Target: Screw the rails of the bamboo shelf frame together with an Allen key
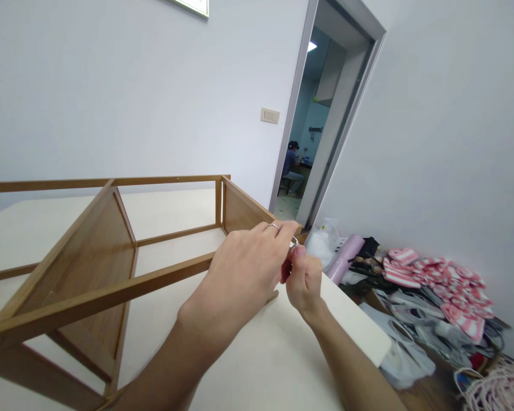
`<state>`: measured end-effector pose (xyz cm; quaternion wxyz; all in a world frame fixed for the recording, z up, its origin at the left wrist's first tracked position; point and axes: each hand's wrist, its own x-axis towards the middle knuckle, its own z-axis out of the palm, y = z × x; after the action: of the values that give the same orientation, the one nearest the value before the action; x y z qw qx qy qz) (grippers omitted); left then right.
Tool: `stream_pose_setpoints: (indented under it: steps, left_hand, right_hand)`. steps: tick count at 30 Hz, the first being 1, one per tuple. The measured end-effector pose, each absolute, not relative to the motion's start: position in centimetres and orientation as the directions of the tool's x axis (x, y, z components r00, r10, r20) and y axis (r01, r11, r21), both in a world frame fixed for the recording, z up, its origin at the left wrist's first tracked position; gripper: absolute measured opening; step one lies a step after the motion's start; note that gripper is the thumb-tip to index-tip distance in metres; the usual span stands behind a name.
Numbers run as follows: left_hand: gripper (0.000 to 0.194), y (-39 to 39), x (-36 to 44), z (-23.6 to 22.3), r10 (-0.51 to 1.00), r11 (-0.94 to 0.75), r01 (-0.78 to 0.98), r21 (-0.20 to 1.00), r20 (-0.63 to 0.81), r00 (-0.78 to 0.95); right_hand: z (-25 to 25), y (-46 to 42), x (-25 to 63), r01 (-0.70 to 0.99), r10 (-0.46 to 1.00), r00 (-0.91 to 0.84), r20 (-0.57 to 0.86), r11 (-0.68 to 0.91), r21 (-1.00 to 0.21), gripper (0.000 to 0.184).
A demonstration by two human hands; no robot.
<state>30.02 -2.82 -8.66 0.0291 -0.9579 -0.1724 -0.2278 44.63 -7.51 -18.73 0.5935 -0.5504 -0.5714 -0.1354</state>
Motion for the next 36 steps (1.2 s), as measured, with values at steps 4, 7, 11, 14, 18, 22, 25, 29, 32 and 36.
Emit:
stream_pose_setpoints:
  steps: [4, 7, 11, 14, 18, 22, 25, 29, 32, 36]
  left_hand:
    - [0.041, -2.7, 30.1, -8.6, 0.322, -0.937, 0.347, 0.024, 0.439, 0.839]
    - [0.045, -2.7, 29.9, -8.5, 0.338, -0.93, 0.367, 0.015, 0.424, 0.84]
    - [0.04, -2.7, 29.4, -8.3, 0.331, -0.937, 0.35, 0.023, 0.384, 0.862]
    - [0.042, -2.7, 29.0, -8.3, 0.301, -0.947, 0.32, 0.017, 0.384, 0.873]
    - [0.051, -2.3, 28.8, -8.6, 0.293, -0.953, 0.3, 0.047, 0.405, 0.866]
    - [0.049, -2.1, 29.2, -8.8, 0.32, -0.941, 0.336, 0.041, 0.432, 0.843]
    - [0.04, -2.3, 29.7, -8.8, 0.339, -0.925, 0.381, 0.0, 0.458, 0.822]
    - [0.033, -2.6, 30.3, -8.7, 0.397, -0.893, 0.45, 0.01, 0.492, 0.775]
    - [0.032, -2.8, 30.5, -8.5, 0.465, -0.863, 0.502, 0.059, 0.485, 0.741]
    - [0.034, -2.9, 30.7, -8.4, 0.491, -0.846, 0.528, 0.072, 0.492, 0.719]
  right_hand:
    - [-18.7, -7.5, 44.8, 0.832, 0.395, 0.3, 0.868, 0.337, -0.441, 0.057]
    - [-18.7, -7.1, 45.3, 0.851, 0.273, 0.301, 0.914, 0.355, -0.387, 0.028]
    - [-18.7, -6.4, 46.6, 0.871, 0.114, 0.2, 0.973, 0.434, -0.23, 0.024]
    - [-18.5, -6.4, 47.4, 0.913, 0.09, 0.102, 0.991, 0.387, -0.129, 0.034]
    - [-17.9, -6.6, 47.8, 0.956, 0.065, -0.016, 0.998, 0.294, -0.004, 0.025]
    - [-17.7, -6.7, 47.7, 0.964, 0.022, -0.046, 0.999, 0.263, 0.039, 0.02]
    - [-17.6, -6.8, 47.3, 0.951, 0.039, 0.045, 0.998, 0.306, -0.054, 0.006]
    - [-17.3, -7.0, 46.6, 0.926, 0.099, 0.183, 0.978, 0.318, -0.205, 0.01]
    - [-17.2, -7.1, 46.6, 0.928, 0.1, 0.183, 0.978, 0.311, -0.206, 0.009]
    - [-17.4, -6.9, 46.8, 0.911, 0.095, 0.238, 0.967, 0.324, -0.256, 0.006]
